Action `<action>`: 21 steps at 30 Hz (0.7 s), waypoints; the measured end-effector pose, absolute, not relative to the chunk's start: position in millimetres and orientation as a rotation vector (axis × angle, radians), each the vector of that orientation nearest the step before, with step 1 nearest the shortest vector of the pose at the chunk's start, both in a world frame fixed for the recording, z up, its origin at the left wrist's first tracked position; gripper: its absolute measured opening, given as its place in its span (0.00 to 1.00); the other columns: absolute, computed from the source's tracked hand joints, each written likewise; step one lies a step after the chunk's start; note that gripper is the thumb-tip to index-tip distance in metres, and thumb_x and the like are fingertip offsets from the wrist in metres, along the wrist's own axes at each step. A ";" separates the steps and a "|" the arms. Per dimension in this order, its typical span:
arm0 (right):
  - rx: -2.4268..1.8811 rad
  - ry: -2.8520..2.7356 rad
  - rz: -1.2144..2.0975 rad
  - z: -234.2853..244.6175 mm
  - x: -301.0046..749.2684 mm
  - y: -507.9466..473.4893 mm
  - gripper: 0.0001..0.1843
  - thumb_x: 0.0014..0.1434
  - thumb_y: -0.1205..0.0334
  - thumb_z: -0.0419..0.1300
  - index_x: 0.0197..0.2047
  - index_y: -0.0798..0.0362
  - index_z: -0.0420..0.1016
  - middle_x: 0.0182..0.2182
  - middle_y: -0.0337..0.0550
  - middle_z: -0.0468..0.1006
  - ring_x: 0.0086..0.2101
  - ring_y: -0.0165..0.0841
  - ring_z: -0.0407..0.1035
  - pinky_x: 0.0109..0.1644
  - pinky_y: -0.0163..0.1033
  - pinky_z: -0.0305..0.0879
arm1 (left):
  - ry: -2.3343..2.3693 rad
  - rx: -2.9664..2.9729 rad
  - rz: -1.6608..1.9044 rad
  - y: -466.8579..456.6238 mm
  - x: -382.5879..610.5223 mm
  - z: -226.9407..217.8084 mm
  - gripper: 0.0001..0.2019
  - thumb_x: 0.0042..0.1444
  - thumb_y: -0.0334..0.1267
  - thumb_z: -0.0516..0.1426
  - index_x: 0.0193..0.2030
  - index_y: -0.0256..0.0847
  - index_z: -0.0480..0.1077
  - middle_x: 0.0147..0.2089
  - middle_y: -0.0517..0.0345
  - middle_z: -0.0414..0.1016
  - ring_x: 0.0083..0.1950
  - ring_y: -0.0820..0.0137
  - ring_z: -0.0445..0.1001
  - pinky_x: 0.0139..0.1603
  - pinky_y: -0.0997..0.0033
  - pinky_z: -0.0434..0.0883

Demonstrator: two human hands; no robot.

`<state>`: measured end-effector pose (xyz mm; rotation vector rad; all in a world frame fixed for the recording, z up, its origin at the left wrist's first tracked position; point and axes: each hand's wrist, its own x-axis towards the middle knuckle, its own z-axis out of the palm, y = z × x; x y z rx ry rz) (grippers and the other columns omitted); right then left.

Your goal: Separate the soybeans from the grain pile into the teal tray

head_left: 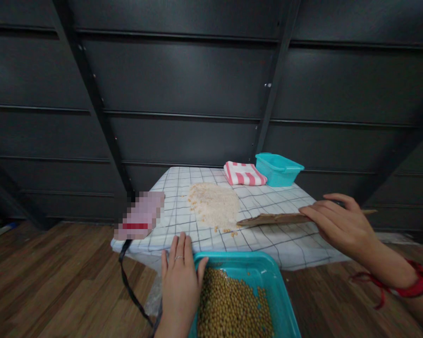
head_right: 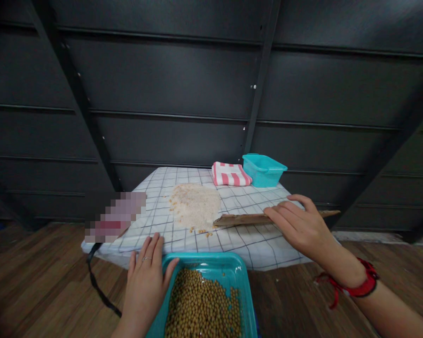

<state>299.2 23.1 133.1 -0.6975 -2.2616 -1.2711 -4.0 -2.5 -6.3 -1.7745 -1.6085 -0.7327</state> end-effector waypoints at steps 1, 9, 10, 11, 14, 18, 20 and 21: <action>-0.680 -2.264 -1.269 133.7 299.1 21.2 0.15 0.54 0.78 0.47 0.42 0.54 0.65 0.25 0.40 0.74 0.28 0.32 0.66 0.41 0.44 0.59 | -1.605 -1.773 -0.729 -2.1 -4.1 -5.7 0.26 0.59 0.47 0.40 0.49 0.25 0.64 0.51 0.38 0.70 0.53 0.53 0.66 0.46 0.48 0.66; -0.600 -2.283 -1.235 139.4 290.7 10.9 0.12 0.54 0.80 0.47 0.39 0.58 0.65 0.26 0.45 0.75 0.28 0.33 0.67 0.40 0.46 0.60 | -1.618 -1.775 -0.724 -0.7 -5.7 -5.5 0.26 0.59 0.47 0.40 0.50 0.26 0.63 0.51 0.39 0.69 0.53 0.54 0.66 0.47 0.49 0.66; -0.602 -2.274 -1.237 139.2 290.1 11.2 0.12 0.54 0.79 0.47 0.39 0.58 0.65 0.26 0.46 0.75 0.28 0.33 0.67 0.41 0.46 0.59 | -1.622 -1.778 -0.730 -0.6 -5.8 -5.9 0.26 0.59 0.47 0.40 0.50 0.26 0.63 0.51 0.39 0.69 0.53 0.54 0.66 0.47 0.49 0.66; -0.606 -2.267 -1.241 138.6 289.9 11.8 0.12 0.54 0.79 0.48 0.39 0.58 0.65 0.26 0.46 0.75 0.28 0.33 0.67 0.41 0.46 0.59 | -1.625 -1.780 -0.732 -0.6 -5.7 -6.3 0.26 0.59 0.47 0.40 0.50 0.26 0.63 0.52 0.39 0.69 0.54 0.54 0.66 0.47 0.49 0.66; -0.625 -2.264 -1.252 136.0 290.0 13.7 0.12 0.54 0.79 0.48 0.39 0.59 0.66 0.26 0.45 0.75 0.29 0.33 0.67 0.41 0.46 0.59 | -1.640 -1.778 -0.718 -0.7 -5.4 -7.6 0.26 0.59 0.47 0.40 0.50 0.26 0.63 0.52 0.39 0.69 0.54 0.54 0.65 0.48 0.48 0.66; -0.650 -2.291 -1.246 135.8 288.6 13.0 0.13 0.54 0.79 0.48 0.39 0.58 0.66 0.27 0.43 0.75 0.29 0.32 0.67 0.43 0.45 0.59 | -1.677 -1.779 -0.726 -1.0 -4.7 -8.5 0.26 0.58 0.48 0.39 0.51 0.29 0.63 0.53 0.41 0.68 0.55 0.56 0.64 0.50 0.49 0.65; -0.627 -2.308 -1.249 138.0 286.5 10.8 0.13 0.54 0.79 0.47 0.39 0.57 0.66 0.27 0.43 0.75 0.29 0.32 0.67 0.43 0.45 0.59 | -1.685 -1.788 -0.737 -1.1 -4.4 -8.5 0.26 0.58 0.48 0.40 0.51 0.29 0.63 0.53 0.41 0.68 0.55 0.56 0.64 0.50 0.49 0.64; -0.614 -2.318 -1.246 139.4 285.4 9.5 0.13 0.54 0.80 0.47 0.39 0.58 0.66 0.27 0.43 0.75 0.30 0.32 0.67 0.43 0.45 0.59 | -1.688 -1.792 -0.740 -1.1 -4.3 -8.4 0.26 0.58 0.48 0.40 0.51 0.29 0.63 0.53 0.40 0.68 0.55 0.56 0.64 0.50 0.49 0.64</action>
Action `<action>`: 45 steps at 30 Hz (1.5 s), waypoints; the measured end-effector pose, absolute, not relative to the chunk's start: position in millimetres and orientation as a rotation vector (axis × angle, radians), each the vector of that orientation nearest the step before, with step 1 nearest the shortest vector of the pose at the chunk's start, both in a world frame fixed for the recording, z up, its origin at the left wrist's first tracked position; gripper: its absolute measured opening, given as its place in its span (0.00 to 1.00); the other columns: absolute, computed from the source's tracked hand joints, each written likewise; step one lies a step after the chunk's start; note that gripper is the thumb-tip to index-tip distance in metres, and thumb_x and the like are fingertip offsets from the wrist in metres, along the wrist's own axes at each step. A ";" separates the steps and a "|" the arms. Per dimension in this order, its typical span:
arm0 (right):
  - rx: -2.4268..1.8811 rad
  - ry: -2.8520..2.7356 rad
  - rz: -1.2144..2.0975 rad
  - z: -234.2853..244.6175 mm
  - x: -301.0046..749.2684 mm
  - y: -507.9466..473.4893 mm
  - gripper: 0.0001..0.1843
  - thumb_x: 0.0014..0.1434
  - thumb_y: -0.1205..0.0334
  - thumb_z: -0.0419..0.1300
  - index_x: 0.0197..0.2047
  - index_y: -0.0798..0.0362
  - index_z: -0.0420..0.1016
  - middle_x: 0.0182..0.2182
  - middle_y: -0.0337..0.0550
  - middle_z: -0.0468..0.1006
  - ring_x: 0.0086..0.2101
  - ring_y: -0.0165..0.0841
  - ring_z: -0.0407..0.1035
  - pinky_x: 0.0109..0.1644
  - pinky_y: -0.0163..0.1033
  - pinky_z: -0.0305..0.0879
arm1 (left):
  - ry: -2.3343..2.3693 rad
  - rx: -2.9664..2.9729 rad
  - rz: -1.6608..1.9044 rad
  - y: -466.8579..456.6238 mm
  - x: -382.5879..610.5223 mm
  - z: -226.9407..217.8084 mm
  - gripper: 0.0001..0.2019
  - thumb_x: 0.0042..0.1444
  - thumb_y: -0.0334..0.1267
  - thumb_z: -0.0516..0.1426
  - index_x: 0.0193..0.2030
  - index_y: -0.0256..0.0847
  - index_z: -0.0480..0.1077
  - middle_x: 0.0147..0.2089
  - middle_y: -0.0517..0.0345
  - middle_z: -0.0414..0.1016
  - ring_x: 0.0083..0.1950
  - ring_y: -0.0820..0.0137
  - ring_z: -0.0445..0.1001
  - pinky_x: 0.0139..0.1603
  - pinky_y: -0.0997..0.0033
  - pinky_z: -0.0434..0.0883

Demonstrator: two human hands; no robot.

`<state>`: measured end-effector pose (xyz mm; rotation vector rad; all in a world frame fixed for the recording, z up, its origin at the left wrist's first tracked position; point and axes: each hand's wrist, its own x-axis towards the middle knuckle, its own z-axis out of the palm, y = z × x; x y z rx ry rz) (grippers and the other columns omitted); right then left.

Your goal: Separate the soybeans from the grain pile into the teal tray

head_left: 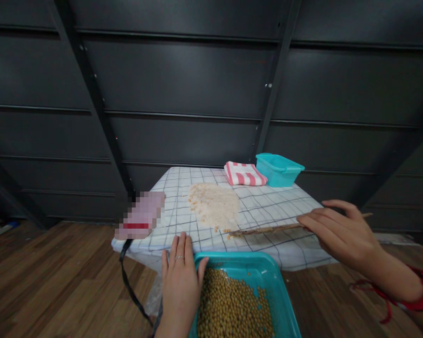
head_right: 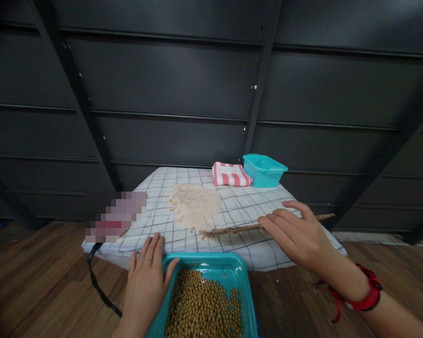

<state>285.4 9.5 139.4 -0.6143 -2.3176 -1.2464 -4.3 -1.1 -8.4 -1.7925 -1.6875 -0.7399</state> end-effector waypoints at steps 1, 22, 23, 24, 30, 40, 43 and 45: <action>-0.601 -2.328 -1.242 140.8 284.4 8.2 0.13 0.54 0.80 0.47 0.39 0.58 0.65 0.26 0.44 0.75 0.30 0.32 0.67 0.42 0.45 0.59 | -1.691 -1.797 -0.741 -1.1 -4.3 -8.2 0.26 0.58 0.48 0.40 0.51 0.29 0.63 0.53 0.40 0.68 0.56 0.55 0.64 0.50 0.48 0.64; -0.662 -2.306 -1.227 140.3 292.7 1.7 0.14 0.54 0.80 0.46 0.38 0.56 0.64 0.26 0.42 0.75 0.30 0.29 0.67 0.43 0.44 0.58 | -1.704 -1.802 -0.745 0.8 -5.8 -8.7 0.25 0.58 0.47 0.40 0.52 0.30 0.63 0.53 0.40 0.68 0.56 0.56 0.63 0.51 0.48 0.63; -0.669 -2.297 -1.232 140.8 293.0 2.2 0.14 0.54 0.81 0.47 0.39 0.55 0.64 0.26 0.42 0.75 0.30 0.30 0.67 0.43 0.44 0.58 | -1.703 -1.806 -0.744 0.6 -5.7 -9.0 0.25 0.58 0.47 0.40 0.52 0.30 0.63 0.53 0.40 0.68 0.56 0.55 0.63 0.51 0.48 0.63; -0.681 -2.291 -1.235 141.2 293.2 2.7 0.15 0.53 0.81 0.47 0.39 0.55 0.64 0.27 0.42 0.75 0.30 0.30 0.67 0.43 0.44 0.58 | -1.703 -1.809 -0.745 0.3 -5.6 -9.2 0.25 0.58 0.47 0.40 0.52 0.29 0.63 0.53 0.39 0.68 0.56 0.55 0.63 0.51 0.48 0.63; -0.690 -2.317 -1.247 139.0 294.4 5.0 0.16 0.54 0.80 0.46 0.40 0.53 0.64 0.27 0.40 0.75 0.30 0.29 0.67 0.44 0.43 0.59 | -1.700 -1.799 -0.775 -0.1 -4.4 -9.9 0.26 0.58 0.49 0.40 0.53 0.31 0.62 0.54 0.41 0.68 0.57 0.56 0.63 0.52 0.48 0.63; -0.730 -2.369 -1.172 133.5 296.1 -0.3 0.14 0.56 0.79 0.44 0.39 0.55 0.64 0.28 0.42 0.75 0.32 0.30 0.66 0.44 0.45 0.58 | -1.720 -1.805 -0.715 -1.2 -3.0 -7.3 0.25 0.58 0.47 0.40 0.52 0.29 0.63 0.54 0.40 0.67 0.56 0.56 0.63 0.51 0.48 0.64; -0.727 -2.325 -1.188 135.9 292.5 0.7 0.13 0.56 0.79 0.45 0.38 0.55 0.65 0.27 0.41 0.75 0.30 0.30 0.66 0.43 0.44 0.58 | -1.728 -1.807 -0.727 -1.0 -2.8 -8.8 0.26 0.58 0.48 0.40 0.53 0.31 0.62 0.54 0.40 0.67 0.57 0.56 0.62 0.51 0.47 0.63; -0.748 -2.295 -1.205 137.5 289.4 2.6 0.13 0.55 0.79 0.46 0.37 0.55 0.65 0.26 0.40 0.74 0.29 0.30 0.66 0.43 0.43 0.57 | -1.717 -1.805 -0.735 -0.9 -2.7 -9.1 0.26 0.58 0.48 0.40 0.53 0.30 0.62 0.54 0.40 0.67 0.56 0.55 0.63 0.51 0.47 0.63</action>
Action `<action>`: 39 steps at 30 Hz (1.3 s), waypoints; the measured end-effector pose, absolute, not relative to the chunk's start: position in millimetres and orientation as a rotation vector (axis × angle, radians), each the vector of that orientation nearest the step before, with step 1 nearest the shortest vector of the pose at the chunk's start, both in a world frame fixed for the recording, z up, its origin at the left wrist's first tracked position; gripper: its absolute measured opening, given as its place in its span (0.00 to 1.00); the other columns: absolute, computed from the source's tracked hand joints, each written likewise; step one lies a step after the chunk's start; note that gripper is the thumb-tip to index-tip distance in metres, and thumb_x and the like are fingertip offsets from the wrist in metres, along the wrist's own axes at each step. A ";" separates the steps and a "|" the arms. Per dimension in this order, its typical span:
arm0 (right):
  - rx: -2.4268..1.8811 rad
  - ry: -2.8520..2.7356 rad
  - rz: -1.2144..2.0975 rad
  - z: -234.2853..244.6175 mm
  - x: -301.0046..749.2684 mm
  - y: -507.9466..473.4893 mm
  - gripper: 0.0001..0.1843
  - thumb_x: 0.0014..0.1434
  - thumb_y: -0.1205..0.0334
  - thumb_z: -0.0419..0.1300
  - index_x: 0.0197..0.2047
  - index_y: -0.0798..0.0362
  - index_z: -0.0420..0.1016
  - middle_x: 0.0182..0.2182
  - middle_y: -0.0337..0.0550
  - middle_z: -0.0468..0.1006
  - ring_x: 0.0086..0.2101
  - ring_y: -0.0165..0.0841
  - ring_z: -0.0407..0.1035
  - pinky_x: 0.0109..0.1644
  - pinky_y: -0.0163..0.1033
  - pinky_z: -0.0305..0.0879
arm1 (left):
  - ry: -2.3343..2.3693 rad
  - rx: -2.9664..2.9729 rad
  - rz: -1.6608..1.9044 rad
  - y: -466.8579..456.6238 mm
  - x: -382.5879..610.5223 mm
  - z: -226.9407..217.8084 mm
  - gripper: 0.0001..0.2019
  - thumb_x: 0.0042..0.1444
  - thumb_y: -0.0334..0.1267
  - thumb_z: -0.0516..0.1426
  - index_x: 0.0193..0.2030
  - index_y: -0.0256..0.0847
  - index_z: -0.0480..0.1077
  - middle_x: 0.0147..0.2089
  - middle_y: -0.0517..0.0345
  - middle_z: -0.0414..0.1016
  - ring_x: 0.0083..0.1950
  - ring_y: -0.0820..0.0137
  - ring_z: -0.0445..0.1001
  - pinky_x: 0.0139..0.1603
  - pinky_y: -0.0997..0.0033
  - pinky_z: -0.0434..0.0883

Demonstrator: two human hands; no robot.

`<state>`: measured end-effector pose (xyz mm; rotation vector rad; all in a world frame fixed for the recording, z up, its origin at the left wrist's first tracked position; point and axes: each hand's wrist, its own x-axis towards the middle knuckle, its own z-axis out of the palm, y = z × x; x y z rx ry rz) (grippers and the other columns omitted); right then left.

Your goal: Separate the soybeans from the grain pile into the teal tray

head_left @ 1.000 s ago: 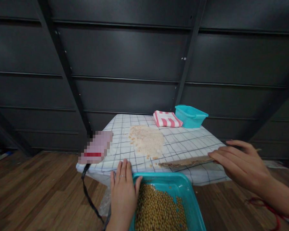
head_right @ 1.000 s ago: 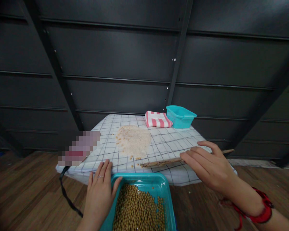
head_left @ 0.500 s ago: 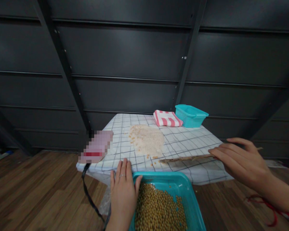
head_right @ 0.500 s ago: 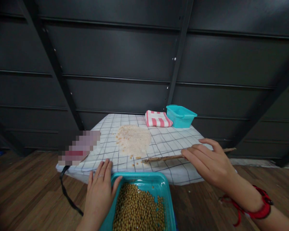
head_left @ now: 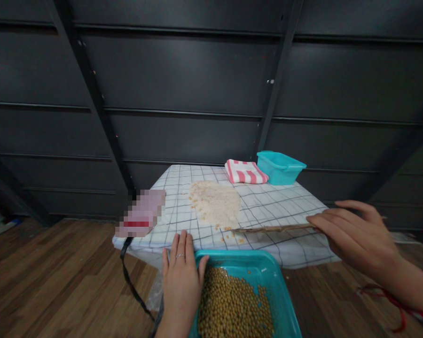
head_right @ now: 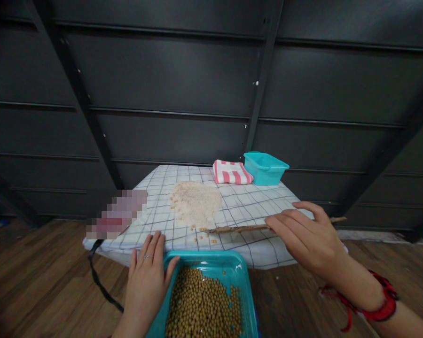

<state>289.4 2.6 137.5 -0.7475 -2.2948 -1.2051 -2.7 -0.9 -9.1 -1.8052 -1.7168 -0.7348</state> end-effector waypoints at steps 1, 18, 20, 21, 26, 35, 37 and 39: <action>-0.756 -2.290 -1.213 138.2 287.7 3.5 0.13 0.55 0.78 0.46 0.37 0.55 0.65 0.26 0.40 0.74 0.29 0.30 0.66 0.43 0.43 0.57 | -1.712 -1.800 -0.739 -0.9 -2.6 -9.0 0.26 0.58 0.48 0.39 0.53 0.30 0.62 0.54 0.40 0.67 0.56 0.56 0.63 0.51 0.47 0.64; -0.658 -2.358 -1.211 139.6 284.3 -1.9 0.14 0.56 0.78 0.44 0.39 0.54 0.64 0.26 0.41 0.75 0.30 0.32 0.66 0.42 0.45 0.57 | -1.681 -1.815 -0.764 -2.2 -4.6 -4.8 0.24 0.58 0.47 0.41 0.52 0.29 0.62 0.53 0.40 0.68 0.55 0.55 0.65 0.49 0.48 0.65; -0.670 -2.343 -1.214 140.8 283.4 -2.1 0.14 0.56 0.78 0.44 0.39 0.54 0.64 0.27 0.42 0.75 0.30 0.32 0.66 0.42 0.45 0.57 | -1.678 -1.812 -0.765 -2.2 -4.7 -4.6 0.24 0.58 0.47 0.41 0.52 0.30 0.62 0.53 0.41 0.68 0.55 0.55 0.65 0.49 0.49 0.65; -0.680 -2.327 -1.224 141.4 282.4 -1.8 0.14 0.56 0.78 0.44 0.38 0.54 0.64 0.27 0.41 0.75 0.29 0.31 0.66 0.42 0.44 0.57 | -1.673 -1.807 -0.757 -2.2 -4.7 -4.5 0.24 0.58 0.47 0.41 0.51 0.29 0.62 0.53 0.41 0.68 0.55 0.55 0.65 0.49 0.49 0.65; -0.707 -2.314 -1.257 142.2 276.5 0.4 0.13 0.57 0.78 0.43 0.37 0.55 0.64 0.25 0.40 0.74 0.28 0.30 0.66 0.42 0.43 0.57 | -1.621 -1.771 -0.704 -2.4 -4.2 -3.3 0.25 0.59 0.46 0.39 0.50 0.26 0.63 0.52 0.39 0.69 0.53 0.54 0.66 0.47 0.48 0.66; -0.731 -2.357 -1.175 141.9 280.0 -7.7 0.12 0.61 0.73 0.41 0.39 0.53 0.62 0.26 0.41 0.76 0.30 0.30 0.66 0.43 0.43 0.57 | -1.661 -1.783 -0.753 -0.9 -4.7 -5.7 0.25 0.59 0.47 0.40 0.51 0.29 0.62 0.53 0.41 0.69 0.54 0.56 0.65 0.49 0.49 0.65; -0.739 -2.360 -1.153 142.2 280.8 -9.0 0.13 0.62 0.71 0.39 0.39 0.53 0.63 0.26 0.40 0.76 0.30 0.29 0.66 0.43 0.43 0.57 | -1.669 -1.798 -0.763 -0.6 -5.0 -6.0 0.25 0.58 0.47 0.41 0.52 0.29 0.62 0.53 0.41 0.68 0.55 0.55 0.65 0.49 0.49 0.65; -0.740 -2.359 -1.136 142.2 281.3 -10.1 0.13 0.63 0.71 0.39 0.38 0.52 0.62 0.26 0.40 0.76 0.30 0.28 0.66 0.43 0.43 0.57 | -1.673 -1.802 -0.765 -0.3 -4.9 -5.7 0.25 0.58 0.47 0.41 0.52 0.29 0.62 0.53 0.41 0.68 0.55 0.55 0.65 0.49 0.49 0.65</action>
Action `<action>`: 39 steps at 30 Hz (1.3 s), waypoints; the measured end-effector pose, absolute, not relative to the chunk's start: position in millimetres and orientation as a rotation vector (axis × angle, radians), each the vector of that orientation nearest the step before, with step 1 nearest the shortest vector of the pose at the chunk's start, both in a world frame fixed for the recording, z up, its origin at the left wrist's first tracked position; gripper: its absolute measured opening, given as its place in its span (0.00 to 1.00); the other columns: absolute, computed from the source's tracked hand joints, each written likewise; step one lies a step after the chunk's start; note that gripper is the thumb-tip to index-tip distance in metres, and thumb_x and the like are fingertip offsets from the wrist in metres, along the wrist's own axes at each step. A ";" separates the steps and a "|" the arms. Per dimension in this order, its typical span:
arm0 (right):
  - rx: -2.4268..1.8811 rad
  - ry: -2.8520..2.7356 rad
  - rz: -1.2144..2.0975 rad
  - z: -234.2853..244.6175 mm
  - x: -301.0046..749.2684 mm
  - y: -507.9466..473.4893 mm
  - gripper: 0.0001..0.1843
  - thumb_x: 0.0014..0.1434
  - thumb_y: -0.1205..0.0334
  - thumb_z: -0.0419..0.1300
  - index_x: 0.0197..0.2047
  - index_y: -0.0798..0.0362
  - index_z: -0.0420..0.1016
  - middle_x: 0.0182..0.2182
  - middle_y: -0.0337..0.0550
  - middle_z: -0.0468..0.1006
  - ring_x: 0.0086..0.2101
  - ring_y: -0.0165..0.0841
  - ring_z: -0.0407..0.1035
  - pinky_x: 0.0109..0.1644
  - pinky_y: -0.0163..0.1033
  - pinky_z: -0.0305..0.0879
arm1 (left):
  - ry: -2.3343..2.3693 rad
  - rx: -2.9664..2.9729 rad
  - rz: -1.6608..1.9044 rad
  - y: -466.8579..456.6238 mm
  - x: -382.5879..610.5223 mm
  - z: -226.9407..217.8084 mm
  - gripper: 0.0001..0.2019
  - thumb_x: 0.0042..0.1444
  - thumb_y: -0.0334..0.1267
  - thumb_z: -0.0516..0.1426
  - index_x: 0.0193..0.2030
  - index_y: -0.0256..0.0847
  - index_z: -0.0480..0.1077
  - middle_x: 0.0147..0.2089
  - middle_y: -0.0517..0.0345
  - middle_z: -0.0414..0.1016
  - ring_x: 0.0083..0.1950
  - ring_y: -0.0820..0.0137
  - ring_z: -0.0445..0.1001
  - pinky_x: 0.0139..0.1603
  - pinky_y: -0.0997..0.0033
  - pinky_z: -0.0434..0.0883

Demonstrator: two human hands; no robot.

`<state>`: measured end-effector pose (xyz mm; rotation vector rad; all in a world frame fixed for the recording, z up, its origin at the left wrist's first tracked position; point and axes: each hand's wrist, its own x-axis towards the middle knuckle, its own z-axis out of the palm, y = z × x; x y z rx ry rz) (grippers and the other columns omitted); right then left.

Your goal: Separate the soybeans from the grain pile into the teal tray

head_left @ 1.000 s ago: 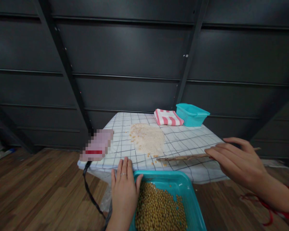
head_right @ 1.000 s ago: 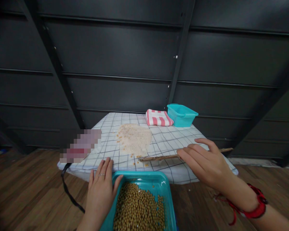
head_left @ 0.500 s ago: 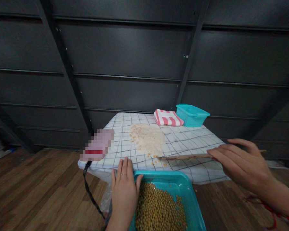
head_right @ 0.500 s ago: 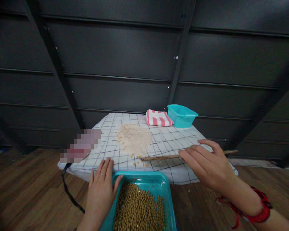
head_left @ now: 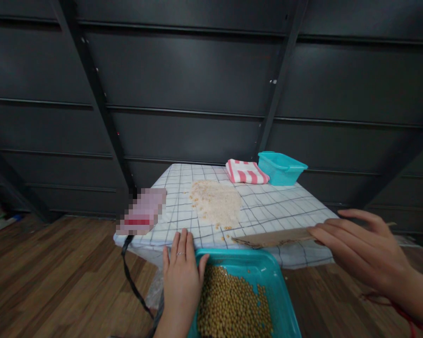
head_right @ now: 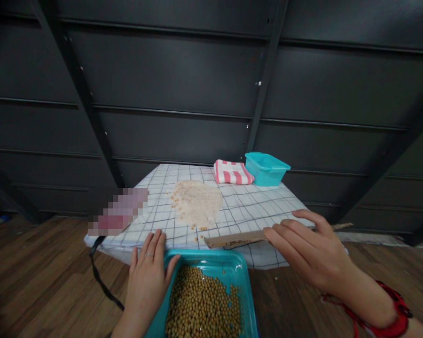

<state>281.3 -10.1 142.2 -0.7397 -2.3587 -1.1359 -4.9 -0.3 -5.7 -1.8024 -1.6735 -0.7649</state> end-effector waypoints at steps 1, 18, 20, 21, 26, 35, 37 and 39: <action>-0.738 -2.354 -1.130 142.1 281.5 -10.6 0.13 0.63 0.71 0.39 0.38 0.52 0.62 0.25 0.40 0.76 0.30 0.28 0.66 0.43 0.42 0.57 | -1.676 -1.802 -0.762 -0.3 -4.7 -5.5 0.25 0.58 0.47 0.41 0.52 0.29 0.62 0.53 0.41 0.68 0.55 0.55 0.65 0.49 0.49 0.65; -0.761 -2.376 -0.886 140.3 281.6 -18.1 0.15 0.60 0.74 0.41 0.36 0.52 0.65 0.26 0.37 0.75 0.31 0.27 0.65 0.46 0.41 0.56 | -1.659 -1.806 -0.715 0.4 -4.0 -2.6 0.26 0.58 0.47 0.40 0.51 0.26 0.63 0.52 0.39 0.68 0.54 0.54 0.65 0.48 0.48 0.65; -0.749 -2.360 -0.869 141.1 280.7 -20.8 0.14 0.59 0.75 0.42 0.37 0.52 0.66 0.27 0.38 0.75 0.31 0.27 0.65 0.47 0.41 0.56 | -1.667 -1.805 -0.726 1.1 -4.1 -3.4 0.26 0.59 0.47 0.40 0.51 0.27 0.63 0.52 0.39 0.69 0.55 0.54 0.64 0.48 0.48 0.65; -0.739 -2.355 -0.873 141.7 280.3 -21.8 0.14 0.59 0.76 0.43 0.37 0.52 0.66 0.27 0.38 0.75 0.31 0.28 0.65 0.47 0.41 0.56 | -1.671 -1.807 -0.731 1.4 -4.2 -3.8 0.26 0.59 0.47 0.39 0.51 0.27 0.63 0.52 0.39 0.69 0.55 0.54 0.64 0.48 0.48 0.65; -0.754 -2.329 -0.960 143.4 280.7 -19.9 0.15 0.59 0.74 0.42 0.36 0.52 0.66 0.26 0.39 0.74 0.30 0.30 0.66 0.45 0.43 0.56 | -1.678 -1.819 -0.712 0.6 -4.3 -4.7 0.26 0.58 0.47 0.40 0.52 0.27 0.62 0.53 0.39 0.68 0.55 0.54 0.64 0.49 0.48 0.64; -0.813 -2.382 -1.054 139.9 284.3 -13.7 0.13 0.59 0.75 0.43 0.37 0.52 0.64 0.26 0.38 0.74 0.30 0.28 0.66 0.44 0.41 0.56 | -1.716 -1.807 -0.738 -1.0 -1.4 -8.1 0.27 0.58 0.49 0.39 0.55 0.31 0.60 0.55 0.42 0.66 0.57 0.55 0.62 0.52 0.47 0.62; -0.807 -2.385 -1.024 139.8 283.7 -15.4 0.13 0.60 0.75 0.42 0.37 0.52 0.64 0.26 0.38 0.74 0.29 0.28 0.66 0.44 0.41 0.56 | -1.717 -1.821 -0.753 -0.8 -1.0 -8.2 0.27 0.58 0.49 0.39 0.55 0.30 0.59 0.55 0.41 0.66 0.57 0.55 0.62 0.52 0.46 0.62; -0.793 -2.378 -0.990 139.5 282.2 -17.0 0.14 0.60 0.74 0.41 0.36 0.52 0.64 0.26 0.38 0.74 0.29 0.28 0.66 0.44 0.42 0.56 | -1.716 -1.829 -0.759 -0.6 -0.7 -7.9 0.27 0.58 0.49 0.39 0.56 0.30 0.58 0.55 0.40 0.66 0.57 0.54 0.62 0.52 0.45 0.62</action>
